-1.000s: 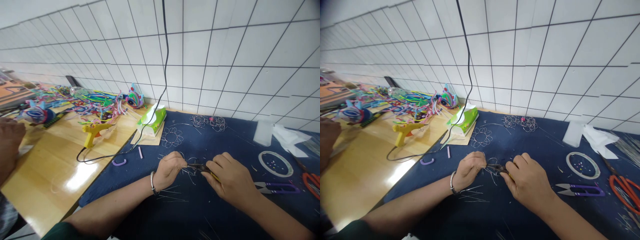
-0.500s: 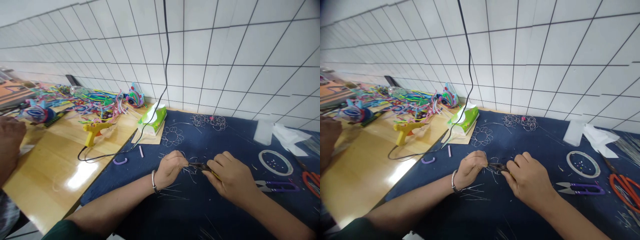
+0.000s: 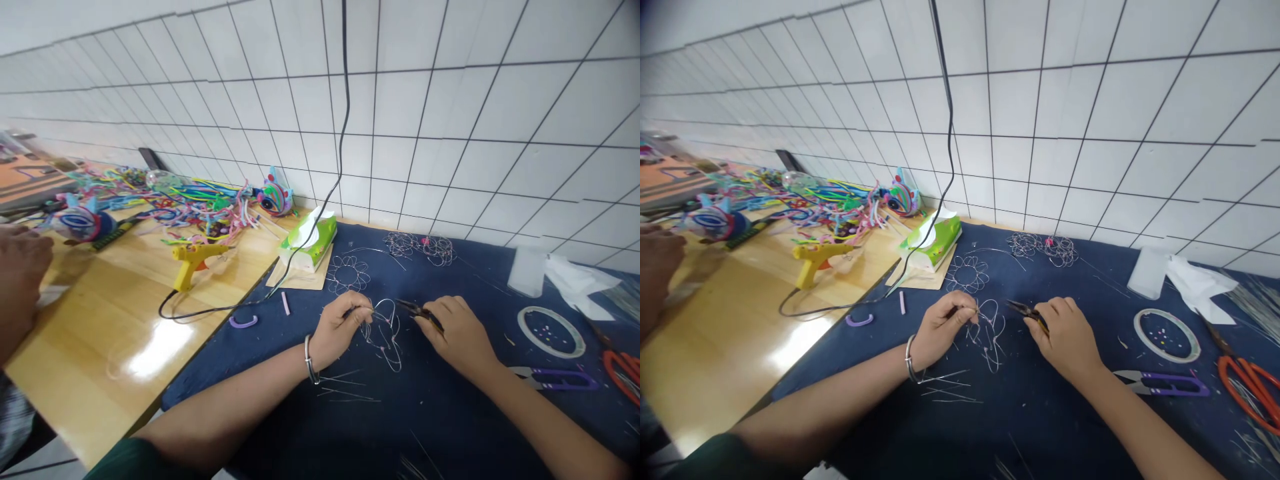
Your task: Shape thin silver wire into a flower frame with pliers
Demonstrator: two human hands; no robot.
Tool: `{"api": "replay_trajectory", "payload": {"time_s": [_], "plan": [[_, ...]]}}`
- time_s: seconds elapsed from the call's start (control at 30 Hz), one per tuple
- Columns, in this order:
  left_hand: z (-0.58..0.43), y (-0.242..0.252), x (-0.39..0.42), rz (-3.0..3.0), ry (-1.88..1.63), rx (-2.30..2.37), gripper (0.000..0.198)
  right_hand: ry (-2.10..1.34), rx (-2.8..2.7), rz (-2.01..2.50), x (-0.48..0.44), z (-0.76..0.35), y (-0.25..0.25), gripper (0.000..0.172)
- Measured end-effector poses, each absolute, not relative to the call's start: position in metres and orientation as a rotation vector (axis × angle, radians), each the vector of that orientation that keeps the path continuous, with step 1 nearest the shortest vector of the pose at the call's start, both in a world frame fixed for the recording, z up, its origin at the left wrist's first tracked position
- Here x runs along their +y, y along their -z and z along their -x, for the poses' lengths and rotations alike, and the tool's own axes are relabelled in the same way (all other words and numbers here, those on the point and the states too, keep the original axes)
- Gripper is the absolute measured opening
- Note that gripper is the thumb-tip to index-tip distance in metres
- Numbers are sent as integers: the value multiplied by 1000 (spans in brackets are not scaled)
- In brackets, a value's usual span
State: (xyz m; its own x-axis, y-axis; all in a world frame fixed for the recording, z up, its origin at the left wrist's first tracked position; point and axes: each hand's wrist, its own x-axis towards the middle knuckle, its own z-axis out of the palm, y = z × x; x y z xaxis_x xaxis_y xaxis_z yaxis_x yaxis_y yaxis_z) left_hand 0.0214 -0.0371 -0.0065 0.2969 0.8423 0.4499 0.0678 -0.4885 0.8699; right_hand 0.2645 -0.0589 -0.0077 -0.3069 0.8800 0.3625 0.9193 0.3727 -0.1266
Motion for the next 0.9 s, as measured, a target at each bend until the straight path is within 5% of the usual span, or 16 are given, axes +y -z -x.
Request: {"api": "replay_trajectory", "payload": {"time_s": [0.9], "plan": [[-18,0,-39,-2279,-1316,647,12,177,-2413,1657,-62,-250,17,22]]}}
